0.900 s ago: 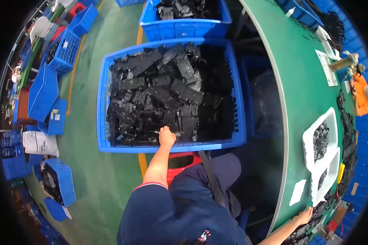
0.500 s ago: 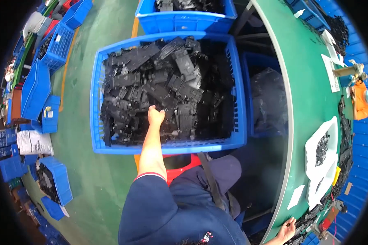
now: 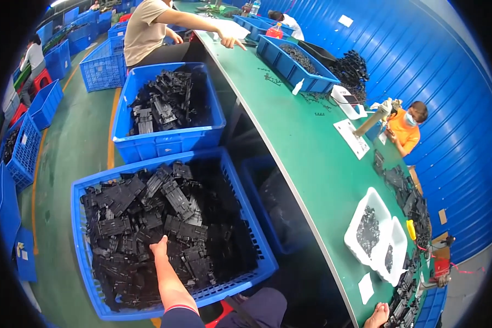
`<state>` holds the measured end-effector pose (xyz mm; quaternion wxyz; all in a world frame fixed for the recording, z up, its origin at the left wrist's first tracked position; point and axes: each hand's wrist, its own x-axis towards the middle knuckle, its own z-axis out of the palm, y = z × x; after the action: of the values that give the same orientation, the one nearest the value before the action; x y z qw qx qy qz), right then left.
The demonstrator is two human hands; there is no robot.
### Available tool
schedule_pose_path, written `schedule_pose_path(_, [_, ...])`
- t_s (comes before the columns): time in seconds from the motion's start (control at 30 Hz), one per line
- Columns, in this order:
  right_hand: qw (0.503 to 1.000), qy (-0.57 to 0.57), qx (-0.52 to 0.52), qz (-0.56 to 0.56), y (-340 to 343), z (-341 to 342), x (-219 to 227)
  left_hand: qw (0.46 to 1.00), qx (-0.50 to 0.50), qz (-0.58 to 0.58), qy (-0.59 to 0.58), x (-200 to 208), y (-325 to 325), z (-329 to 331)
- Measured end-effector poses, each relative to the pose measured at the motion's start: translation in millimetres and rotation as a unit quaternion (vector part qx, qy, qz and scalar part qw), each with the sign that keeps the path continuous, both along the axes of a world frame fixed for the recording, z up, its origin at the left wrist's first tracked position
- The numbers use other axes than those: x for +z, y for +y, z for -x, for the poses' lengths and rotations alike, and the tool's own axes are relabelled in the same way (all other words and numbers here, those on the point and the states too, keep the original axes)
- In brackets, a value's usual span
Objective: The person takes plastic car chassis bases from a bin, attaches small components to each chassis by hand, and stacks the assembled pieces on the workbench.
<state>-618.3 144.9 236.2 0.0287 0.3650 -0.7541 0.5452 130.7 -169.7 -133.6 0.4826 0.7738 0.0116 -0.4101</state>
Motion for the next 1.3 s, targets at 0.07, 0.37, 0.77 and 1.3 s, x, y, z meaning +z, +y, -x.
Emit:
schedule_pose_path(0.07, [0.967,-0.126,-0.209,0.074,-15,-2,-2,0.999,0.025,-0.042,0.018,8,17,-7])
schedule_pose_path(0.37, [0.935,0.132,-0.300,-0.134,-37,-23,14,0.999,0.012,0.040,0.010,-10,42,-8])
schedule_pose_path(0.77, [0.936,0.272,-0.196,-0.109,-13,-30,13,0.936,0.106,0.335,0.025,169,55,59])
schedule_pose_path(1.3, [0.979,0.004,-0.180,0.100,-36,-62,41,0.746,-0.300,0.375,0.462,351,91,236])
